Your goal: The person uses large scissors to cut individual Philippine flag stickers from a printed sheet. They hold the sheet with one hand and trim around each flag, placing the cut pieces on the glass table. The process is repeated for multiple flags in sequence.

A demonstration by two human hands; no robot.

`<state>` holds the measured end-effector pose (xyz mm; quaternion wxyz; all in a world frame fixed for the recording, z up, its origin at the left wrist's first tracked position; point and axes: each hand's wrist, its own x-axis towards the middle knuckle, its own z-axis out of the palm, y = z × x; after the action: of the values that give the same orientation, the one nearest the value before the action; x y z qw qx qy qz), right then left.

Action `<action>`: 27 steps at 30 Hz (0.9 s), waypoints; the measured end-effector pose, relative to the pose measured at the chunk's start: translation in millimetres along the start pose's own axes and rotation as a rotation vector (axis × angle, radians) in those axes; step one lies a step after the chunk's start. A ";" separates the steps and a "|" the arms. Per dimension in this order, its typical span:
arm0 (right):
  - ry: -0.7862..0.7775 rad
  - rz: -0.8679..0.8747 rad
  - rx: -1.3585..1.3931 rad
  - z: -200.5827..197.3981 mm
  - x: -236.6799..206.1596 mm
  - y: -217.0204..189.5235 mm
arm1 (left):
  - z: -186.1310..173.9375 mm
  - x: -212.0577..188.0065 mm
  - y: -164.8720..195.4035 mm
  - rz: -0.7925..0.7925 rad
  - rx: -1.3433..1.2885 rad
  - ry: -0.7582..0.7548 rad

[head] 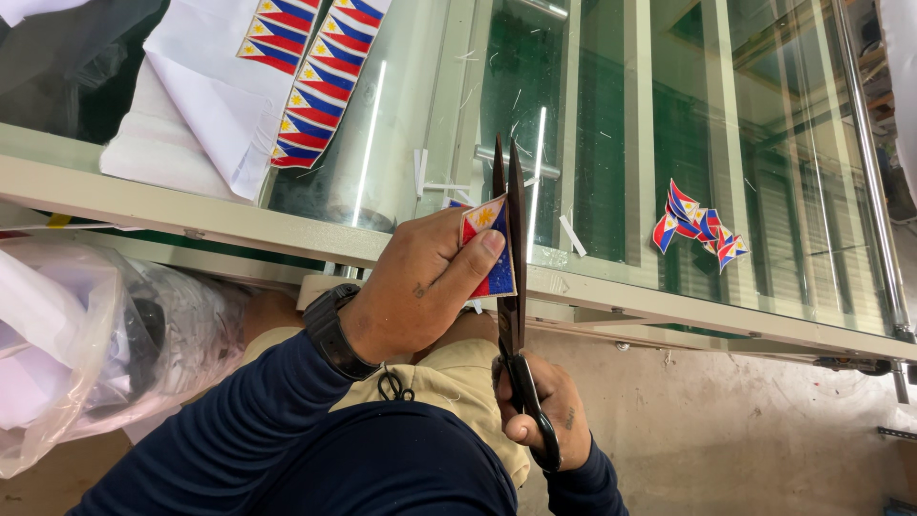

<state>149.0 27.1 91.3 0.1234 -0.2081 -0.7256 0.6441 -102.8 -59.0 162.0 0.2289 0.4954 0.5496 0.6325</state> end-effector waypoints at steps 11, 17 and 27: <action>0.232 -0.144 0.042 -4.6 20.2 -2.1 | 4.2 -5.2 -33.0 -0.189 -0.303 -0.134; 0.540 -0.137 0.083 11.1 46.5 1.9 | 46.6 -31.3 -57.2 -0.195 -0.268 -0.091; 1.037 -0.379 -0.126 -121.2 22.7 -48.4 | 4.1 -34.9 -121.4 -0.254 0.046 0.200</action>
<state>176.3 140.6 154.0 0.5655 -0.3705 -0.6318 0.3792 -116.1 -50.9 36.6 0.2397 0.3615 0.6421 0.6321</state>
